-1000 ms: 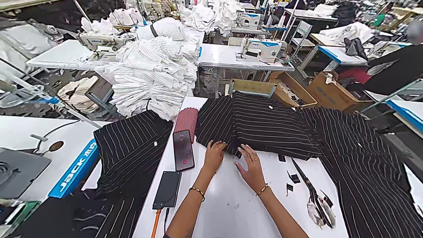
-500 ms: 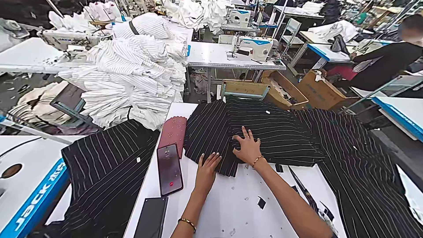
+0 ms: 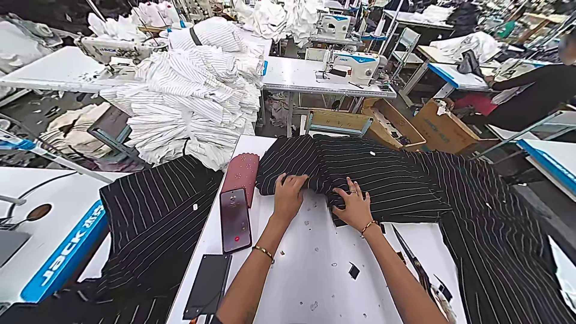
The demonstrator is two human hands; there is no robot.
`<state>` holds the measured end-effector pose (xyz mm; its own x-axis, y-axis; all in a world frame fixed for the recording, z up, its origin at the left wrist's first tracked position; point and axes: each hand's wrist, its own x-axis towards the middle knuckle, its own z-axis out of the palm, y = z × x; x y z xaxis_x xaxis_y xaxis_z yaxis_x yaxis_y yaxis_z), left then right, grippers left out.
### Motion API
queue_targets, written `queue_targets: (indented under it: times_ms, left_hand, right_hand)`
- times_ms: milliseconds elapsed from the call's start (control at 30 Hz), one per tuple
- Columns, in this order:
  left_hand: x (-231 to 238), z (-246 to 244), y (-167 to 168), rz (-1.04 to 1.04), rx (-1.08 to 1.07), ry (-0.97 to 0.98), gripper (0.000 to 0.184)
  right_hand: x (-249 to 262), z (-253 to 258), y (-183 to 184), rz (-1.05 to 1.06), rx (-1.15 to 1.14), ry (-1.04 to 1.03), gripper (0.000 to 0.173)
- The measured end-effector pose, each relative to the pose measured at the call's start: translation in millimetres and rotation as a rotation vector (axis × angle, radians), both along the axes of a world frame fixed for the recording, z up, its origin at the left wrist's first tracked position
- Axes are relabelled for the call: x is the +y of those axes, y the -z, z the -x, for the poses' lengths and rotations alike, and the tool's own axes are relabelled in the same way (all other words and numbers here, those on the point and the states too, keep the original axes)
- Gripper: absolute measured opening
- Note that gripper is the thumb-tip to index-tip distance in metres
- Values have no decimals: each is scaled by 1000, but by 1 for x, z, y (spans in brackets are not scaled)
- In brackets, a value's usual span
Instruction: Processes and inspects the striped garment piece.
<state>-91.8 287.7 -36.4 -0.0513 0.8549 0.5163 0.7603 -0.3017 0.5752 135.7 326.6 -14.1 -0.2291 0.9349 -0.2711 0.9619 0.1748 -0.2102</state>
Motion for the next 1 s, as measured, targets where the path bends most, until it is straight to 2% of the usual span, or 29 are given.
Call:
queue_targets:
  times_ms: [100, 200, 267, 367, 433, 467, 533, 567, 633, 667, 700, 767, 867, 1000]
  left_hand:
    - [33, -1, -34, -71, 60, 42, 34]
    - [56, 3, -68, -233, 123, 79, 32]
    - [61, 9, -95, -355, 184, 103, 32]
    - [49, 19, -141, -516, 250, 161, 33]
    - [27, 22, -173, -602, 287, 194, 32]
    - [12, 22, -191, -622, 309, 205, 31]
    - [-21, 20, -222, -604, 350, 218, 33]
    - [-38, 17, -234, -576, 362, 230, 33]
    - [-69, 12, -247, -504, 363, 275, 31]
    - [-82, 10, -248, -456, 351, 312, 30]
    - [-92, 8, -245, -400, 331, 357, 29]
    - [-106, 7, -228, -284, 281, 464, 26]
    - [-112, 3, -172, -21, 173, 618, 22]
    - [-91, -14, -89, 413, 71, 631, 30]
  right_hand:
    - [1, -2, 2, 5, 90, -5, 72]
    - [0, -4, 2, -27, 198, 11, 74]
    - [-4, -2, 8, -171, 323, 28, 77]
    - [-9, 7, 10, -485, 599, 60, 100]
    - [-21, 13, -3, -565, 721, 29, 114]
    - [-30, 16, -11, -581, 796, -14, 114]
    - [-60, 21, -33, -516, 957, -117, 106]
    - [-80, 22, -43, -450, 1033, -143, 96]
    - [-121, 18, -56, -250, 1212, -152, 59]
    - [-142, 12, -59, -140, 1314, -111, 41]
    - [-163, 4, -59, -30, 1396, -48, 30]
    - [-201, -17, -51, 161, 1491, 63, 28]
    - [-256, -46, -27, 362, 1472, 275, 23]
    - [-285, -63, 11, 399, 1369, 542, 11]
